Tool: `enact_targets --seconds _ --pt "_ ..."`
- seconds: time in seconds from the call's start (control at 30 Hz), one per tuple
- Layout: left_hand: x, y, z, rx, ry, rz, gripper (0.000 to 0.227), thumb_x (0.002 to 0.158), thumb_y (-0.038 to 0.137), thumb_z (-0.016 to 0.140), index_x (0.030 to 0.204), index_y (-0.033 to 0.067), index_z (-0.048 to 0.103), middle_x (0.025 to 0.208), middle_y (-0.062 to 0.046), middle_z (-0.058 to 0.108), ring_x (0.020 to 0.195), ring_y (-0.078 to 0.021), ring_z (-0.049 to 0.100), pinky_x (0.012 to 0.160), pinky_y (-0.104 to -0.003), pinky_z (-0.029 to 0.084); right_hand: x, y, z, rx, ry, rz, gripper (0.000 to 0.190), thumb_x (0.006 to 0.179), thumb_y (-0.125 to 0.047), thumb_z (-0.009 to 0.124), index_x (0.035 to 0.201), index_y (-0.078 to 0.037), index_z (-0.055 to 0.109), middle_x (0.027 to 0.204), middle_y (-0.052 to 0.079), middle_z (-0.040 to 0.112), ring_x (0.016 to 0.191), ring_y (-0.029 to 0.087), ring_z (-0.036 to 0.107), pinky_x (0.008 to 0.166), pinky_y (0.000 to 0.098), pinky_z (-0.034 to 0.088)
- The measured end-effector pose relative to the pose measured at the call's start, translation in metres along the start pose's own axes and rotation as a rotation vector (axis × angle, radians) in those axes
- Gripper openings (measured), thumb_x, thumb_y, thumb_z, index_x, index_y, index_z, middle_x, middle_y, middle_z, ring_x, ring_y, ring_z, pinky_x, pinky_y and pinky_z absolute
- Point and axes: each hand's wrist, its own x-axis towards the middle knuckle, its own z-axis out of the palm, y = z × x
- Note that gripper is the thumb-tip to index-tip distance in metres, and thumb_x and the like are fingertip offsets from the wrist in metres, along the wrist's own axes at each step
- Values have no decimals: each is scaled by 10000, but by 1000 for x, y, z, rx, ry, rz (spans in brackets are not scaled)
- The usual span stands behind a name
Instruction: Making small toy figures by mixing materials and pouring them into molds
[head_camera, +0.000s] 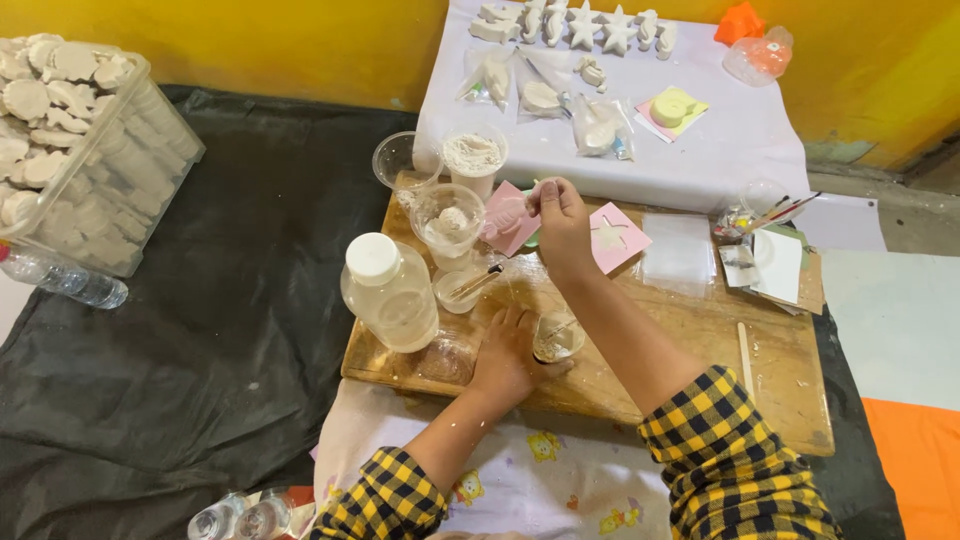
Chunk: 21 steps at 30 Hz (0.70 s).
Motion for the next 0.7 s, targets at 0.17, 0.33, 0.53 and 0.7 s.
enact_targets --seconds 0.17,0.33,0.53,0.7 --pt "2 3 -7 5 -23 4 664 596 471 911 988 8 642 973 -172 614 948 -361 629 871 -416 533 0 5 0 79 33 19 304 1127 -148 371 891 -106 557 685 -1 477 698 98 442 719 220 379" --pt "-1 10 -10 -47 -25 -37 677 647 478 893 1040 -4 624 1012 -175 585 966 -372 614 873 -432 530 -4 16 -11 159 34 85 280 1137 -195 388 935 -106 561 687 15 502 647 83 433 653 204 386" --pt "4 20 -22 -40 -113 -131 713 616 494 900 1065 8 636 1062 -174 600 981 -367 627 881 -445 545 -34 -21 -39 249 49 158 216 1140 -220 412 970 -152 528 701 -32 472 612 64 429 595 171 382" --pt "-1 4 -4 -5 25 11 616 722 549 812 992 41 589 970 -127 567 917 -313 618 821 -411 530 -68 -49 -92 183 3 102 261 1171 -193 344 961 -121 481 739 14 361 695 119 349 677 218 345"
